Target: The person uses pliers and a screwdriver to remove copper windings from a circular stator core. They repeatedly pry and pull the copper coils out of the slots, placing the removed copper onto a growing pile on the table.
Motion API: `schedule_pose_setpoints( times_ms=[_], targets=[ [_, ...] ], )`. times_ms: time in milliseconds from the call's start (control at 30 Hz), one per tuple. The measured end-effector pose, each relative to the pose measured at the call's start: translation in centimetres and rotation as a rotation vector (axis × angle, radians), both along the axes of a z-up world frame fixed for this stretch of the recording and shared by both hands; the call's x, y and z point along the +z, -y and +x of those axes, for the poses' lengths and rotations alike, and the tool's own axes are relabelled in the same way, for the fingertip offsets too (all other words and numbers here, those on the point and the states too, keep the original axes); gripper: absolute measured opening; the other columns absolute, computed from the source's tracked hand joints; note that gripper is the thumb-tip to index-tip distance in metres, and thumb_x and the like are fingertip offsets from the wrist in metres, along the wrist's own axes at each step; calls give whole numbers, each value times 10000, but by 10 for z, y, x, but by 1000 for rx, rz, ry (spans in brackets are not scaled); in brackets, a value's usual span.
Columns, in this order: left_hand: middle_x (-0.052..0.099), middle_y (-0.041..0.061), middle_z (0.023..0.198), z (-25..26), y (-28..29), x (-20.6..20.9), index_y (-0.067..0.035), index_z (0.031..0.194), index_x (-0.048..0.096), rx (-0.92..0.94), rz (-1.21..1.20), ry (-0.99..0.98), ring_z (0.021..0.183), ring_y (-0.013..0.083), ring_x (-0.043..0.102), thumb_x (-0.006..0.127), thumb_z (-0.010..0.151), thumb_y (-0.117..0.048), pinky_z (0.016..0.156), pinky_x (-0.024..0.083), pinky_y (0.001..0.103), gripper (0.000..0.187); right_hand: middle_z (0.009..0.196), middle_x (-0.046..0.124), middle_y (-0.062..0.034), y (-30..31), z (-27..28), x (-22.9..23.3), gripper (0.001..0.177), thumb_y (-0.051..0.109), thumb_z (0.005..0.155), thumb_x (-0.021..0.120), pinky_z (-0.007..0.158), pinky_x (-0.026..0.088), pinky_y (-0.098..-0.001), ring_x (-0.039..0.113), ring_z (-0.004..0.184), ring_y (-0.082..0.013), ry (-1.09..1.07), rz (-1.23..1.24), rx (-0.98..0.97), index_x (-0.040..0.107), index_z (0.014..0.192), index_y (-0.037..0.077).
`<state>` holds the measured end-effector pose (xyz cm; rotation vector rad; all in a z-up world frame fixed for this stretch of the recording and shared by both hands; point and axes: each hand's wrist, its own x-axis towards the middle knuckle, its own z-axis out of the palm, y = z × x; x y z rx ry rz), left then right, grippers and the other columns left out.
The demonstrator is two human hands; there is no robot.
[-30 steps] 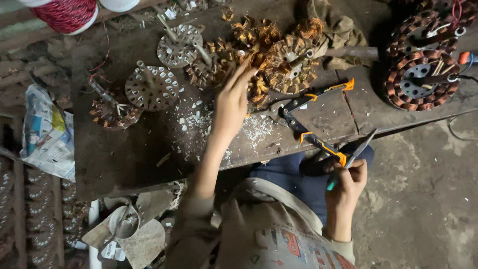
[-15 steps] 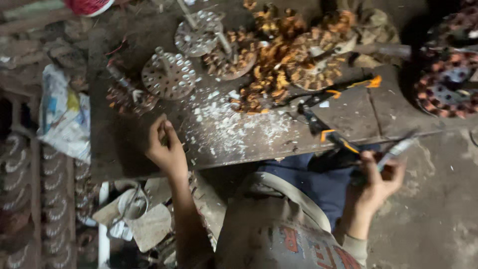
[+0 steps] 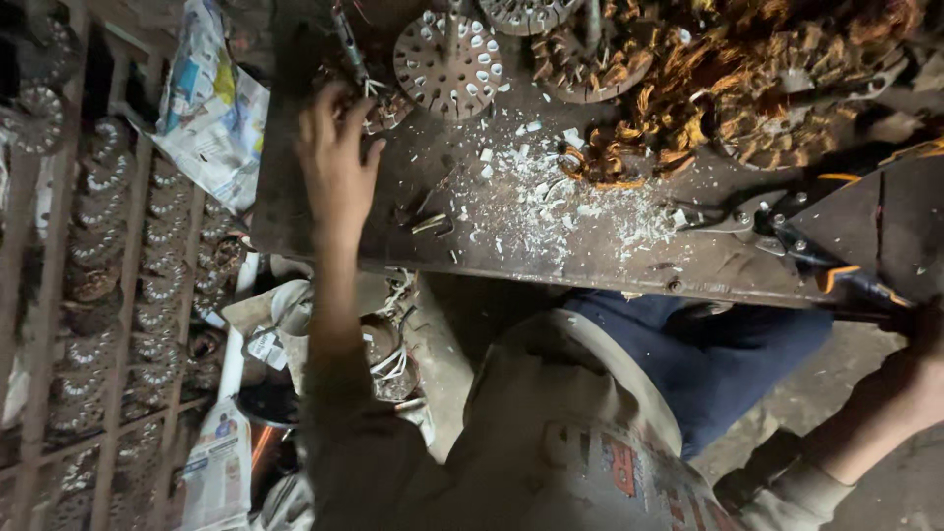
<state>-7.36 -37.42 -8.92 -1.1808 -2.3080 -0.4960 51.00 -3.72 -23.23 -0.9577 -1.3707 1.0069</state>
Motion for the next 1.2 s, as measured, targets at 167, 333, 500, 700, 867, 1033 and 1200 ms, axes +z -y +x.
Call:
schedule_pose_setpoints(
  times_ms=[167,333,500,700,867,1033,1200],
  targets=[
    [572,156,1148,-37,-7,-3,-109,1332,662,-146,-210,8,1093,359,578,763,961,-131,914,486,494,385,996,668,-55,12,6,3,215,143,1131,531,753,474,-251,606,839,-141,3,-80,-82,678,1075,-4],
    [570,156,1113,-32,-3,-5,-80,1276,662,-201,-116,-74,1043,360,577,763,929,-175,878,503,486,374,1118,649,-102,55,23,-23,280,202,1139,465,807,479,-289,609,931,-183,-21,-136,-156,634,1198,-13],
    [604,138,1194,-16,-2,11,-68,1278,656,-207,-69,-61,1077,357,613,746,958,-164,907,526,471,346,1239,631,-148,87,47,-46,383,262,1148,398,860,484,-328,611,1022,-225,-11,-154,-174,589,1320,-21],
    [648,164,1267,-7,8,44,-24,1279,648,-142,-48,283,960,336,706,733,1003,-198,781,559,430,337,1372,615,-199,120,42,-31,529,330,1141,330,929,497,-368,612,1125,-270,85,-159,-163,537,1478,-21],
    [706,123,946,0,31,76,4,1195,718,-133,243,478,792,234,635,831,977,-232,730,507,359,341,1242,601,-190,125,3,9,409,255,1168,443,946,529,-332,623,1166,-255,-232,-319,-10,575,1383,-67],
    [694,42,941,49,37,86,20,1101,710,-64,517,616,842,119,614,836,962,-257,757,492,286,335,1189,621,-150,154,-64,74,279,127,1108,597,888,546,-311,628,1025,-206,-221,-113,-10,580,1319,-54],
    [675,26,940,93,0,62,6,1037,698,-259,929,1201,845,100,598,848,924,-228,771,476,259,301,964,648,-66,189,-112,158,225,127,1025,759,679,379,-260,530,787,-114,325,-367,74,656,1153,-27]
  ],
)
